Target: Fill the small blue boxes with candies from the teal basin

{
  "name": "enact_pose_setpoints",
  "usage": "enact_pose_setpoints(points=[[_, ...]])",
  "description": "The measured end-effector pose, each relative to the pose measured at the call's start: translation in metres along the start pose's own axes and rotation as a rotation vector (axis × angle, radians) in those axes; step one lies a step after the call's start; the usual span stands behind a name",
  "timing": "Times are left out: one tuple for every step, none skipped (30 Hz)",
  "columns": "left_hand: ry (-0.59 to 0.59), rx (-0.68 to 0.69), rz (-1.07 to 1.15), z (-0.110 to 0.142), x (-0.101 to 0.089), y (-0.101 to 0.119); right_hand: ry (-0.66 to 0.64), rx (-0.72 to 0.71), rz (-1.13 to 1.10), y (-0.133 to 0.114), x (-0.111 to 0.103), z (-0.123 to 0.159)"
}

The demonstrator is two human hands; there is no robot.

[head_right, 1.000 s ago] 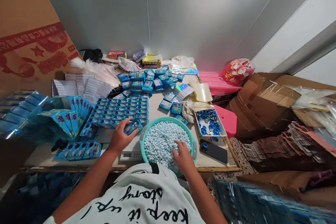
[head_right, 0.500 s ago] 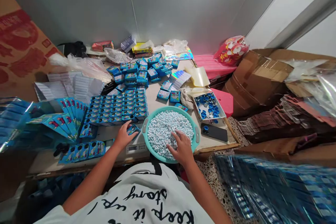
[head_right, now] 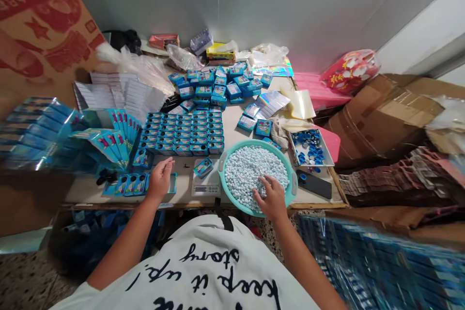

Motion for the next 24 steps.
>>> enact_pose_setpoints(points=[[-0.005,-0.010,0.013,0.002,-0.003,-0.005,0.002,-0.001,0.011,0.000,0.001,0.001],[-0.011,-0.019,0.023,0.004,-0.005,-0.010,0.004,-0.003,0.018,0.000,0.002,0.001],[-0.014,-0.024,0.032,0.006,-0.007,-0.014,0.007,-0.005,0.022,0.000,0.002,0.002],[-0.016,-0.026,0.037,0.008,-0.008,-0.016,0.011,-0.006,0.022,0.000,0.002,0.002],[-0.019,-0.024,0.041,0.009,-0.008,-0.018,0.015,-0.008,0.021,0.000,0.002,0.002],[-0.024,-0.022,0.043,0.011,-0.007,-0.018,0.017,-0.008,0.018,0.000,0.001,0.002],[-0.031,-0.021,0.044,0.013,-0.006,-0.018,0.017,-0.006,0.015,-0.001,0.001,0.002],[-0.035,-0.023,0.047,0.015,-0.004,-0.018,0.013,-0.003,0.011,-0.001,0.001,0.002],[-0.038,-0.029,0.051,0.017,-0.002,-0.018,0.009,-0.001,0.007,-0.001,0.001,0.001],[-0.040,-0.037,0.056,0.018,-0.001,-0.019,0.006,0.001,0.003,-0.001,0.001,0.001],[-0.043,-0.046,0.060,0.019,0.001,-0.019,0.006,0.003,-0.002,-0.001,0.001,0.001],[-0.049,-0.052,0.064,0.020,0.004,-0.020,0.009,0.004,-0.007,-0.001,0.000,0.000],[-0.059,-0.055,0.070,0.021,0.008,-0.020,0.013,0.004,-0.013,-0.001,0.000,0.000],[-0.074,-0.055,0.074,0.022,0.014,-0.021,0.016,0.002,-0.018,-0.001,-0.001,0.000],[-0.090,-0.055,0.073,0.023,0.021,-0.023,0.018,-0.002,-0.023,-0.001,-0.001,-0.001],[-0.104,-0.054,0.067,0.023,0.029,-0.025,0.020,-0.006,-0.028,-0.002,-0.002,-0.001],[-0.115,-0.054,0.055,0.023,0.038,-0.027,0.016,-0.011,-0.031,-0.003,-0.002,-0.001],[-0.126,-0.055,0.039,0.023,0.048,-0.029,0.010,-0.014,-0.033,-0.003,-0.002,-0.002],[-0.138,-0.055,0.021,0.022,0.060,-0.030,0.005,-0.015,-0.033,-0.004,-0.002,-0.002],[-0.154,-0.055,0.009,0.020,0.071,-0.031,0.003,-0.015,-0.033,-0.004,-0.002,-0.002],[-0.179,-0.049,0.000,0.017,0.083,-0.029,0.006,-0.013,-0.032,-0.004,-0.002,-0.002],[-0.209,-0.034,-0.010,0.014,0.095,-0.024,0.010,-0.012,-0.031,-0.004,-0.002,-0.002],[-0.237,-0.008,-0.027,0.010,0.104,-0.016,0.017,-0.009,-0.030,-0.003,-0.003,-0.002],[-0.254,0.032,-0.053,0.006,0.110,-0.006,0.023,-0.006,-0.030,-0.002,-0.003,-0.002]])
Point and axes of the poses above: each hand's wrist, its own z-axis away from the middle knuckle, its own x-axis out of the palm, y = z × x, the point moved 10 cm from there along -z, towards the middle knuckle, and after that the axes turned 4 degrees about -y, right-handed, at the moved point
